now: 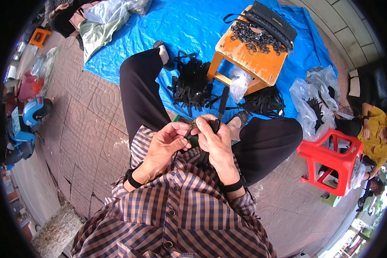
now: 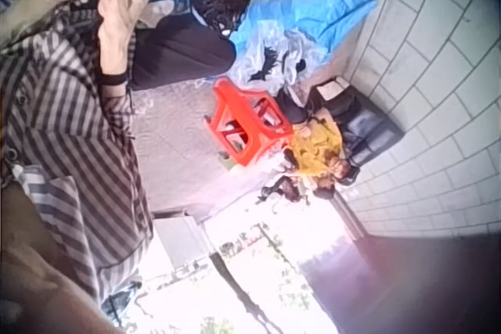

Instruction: Assembling small plastic buckles and components onto black nylon straps.

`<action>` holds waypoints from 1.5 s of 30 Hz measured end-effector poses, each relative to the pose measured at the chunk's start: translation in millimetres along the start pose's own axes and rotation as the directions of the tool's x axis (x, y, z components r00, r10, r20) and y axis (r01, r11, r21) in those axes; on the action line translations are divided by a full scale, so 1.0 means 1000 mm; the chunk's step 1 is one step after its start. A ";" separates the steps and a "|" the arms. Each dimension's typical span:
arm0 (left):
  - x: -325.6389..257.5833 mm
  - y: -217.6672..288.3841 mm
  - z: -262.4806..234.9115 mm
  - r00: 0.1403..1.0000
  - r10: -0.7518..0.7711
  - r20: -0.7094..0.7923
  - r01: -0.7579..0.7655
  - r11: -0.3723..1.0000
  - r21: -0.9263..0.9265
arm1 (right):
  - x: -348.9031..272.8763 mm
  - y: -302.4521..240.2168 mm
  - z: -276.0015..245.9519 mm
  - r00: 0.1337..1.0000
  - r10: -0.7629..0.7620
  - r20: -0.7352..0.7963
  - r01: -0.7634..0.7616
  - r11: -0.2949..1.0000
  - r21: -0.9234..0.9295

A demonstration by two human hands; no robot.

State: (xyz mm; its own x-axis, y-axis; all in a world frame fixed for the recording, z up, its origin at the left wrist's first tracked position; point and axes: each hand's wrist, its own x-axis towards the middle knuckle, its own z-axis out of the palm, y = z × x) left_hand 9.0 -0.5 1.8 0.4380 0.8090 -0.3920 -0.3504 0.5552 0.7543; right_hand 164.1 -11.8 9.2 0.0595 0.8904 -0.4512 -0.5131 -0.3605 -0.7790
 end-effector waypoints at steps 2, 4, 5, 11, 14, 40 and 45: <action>0.001 -0.004 -0.002 1.000 0.021 0.004 -0.020 1.000 -0.002 | 0.000 0.000 -0.001 1.000 0.000 0.000 0.000 1.000 0.015; 0.001 -0.006 -0.002 0.999 0.040 0.009 -0.040 0.999 -0.004 | -0.001 0.000 -0.002 0.999 0.034 0.000 -0.034 0.999 -0.016; 0.001 -0.006 -0.002 0.997 0.075 0.012 -0.075 0.997 0.003 | 0.000 -0.001 -0.003 0.999 0.035 0.000 -0.035 0.999 -0.017; 0.001 -0.009 -0.002 0.993 0.115 -0.010 -0.115 0.993 0.024 | 0.001 -0.003 -0.007 0.994 0.099 0.044 -0.097 0.994 -0.044; 0.002 -0.009 -0.004 0.996 0.093 -0.010 -0.093 0.995 0.022 | 0.002 -0.005 -0.006 0.983 0.166 0.085 -0.159 0.984 -0.085; -0.003 -0.008 0.009 0.943 0.332 0.019 -0.329 0.920 0.214 | -0.012 -0.004 0.007 0.988 -0.105 0.116 0.146 0.888 -0.436; -0.005 -0.002 0.005 0.916 0.400 0.002 -0.347 0.793 0.500 | -0.013 0.003 0.011 0.946 -0.312 0.084 0.321 0.874 -0.366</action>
State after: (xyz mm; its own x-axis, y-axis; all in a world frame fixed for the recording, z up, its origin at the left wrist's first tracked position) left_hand 11.5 -6.8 4.8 0.2629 0.9632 -0.0564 -0.0165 0.0629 0.9979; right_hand 152.1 -21.1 17.5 0.1444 0.9786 -0.1468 -0.1158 -0.1306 -0.9846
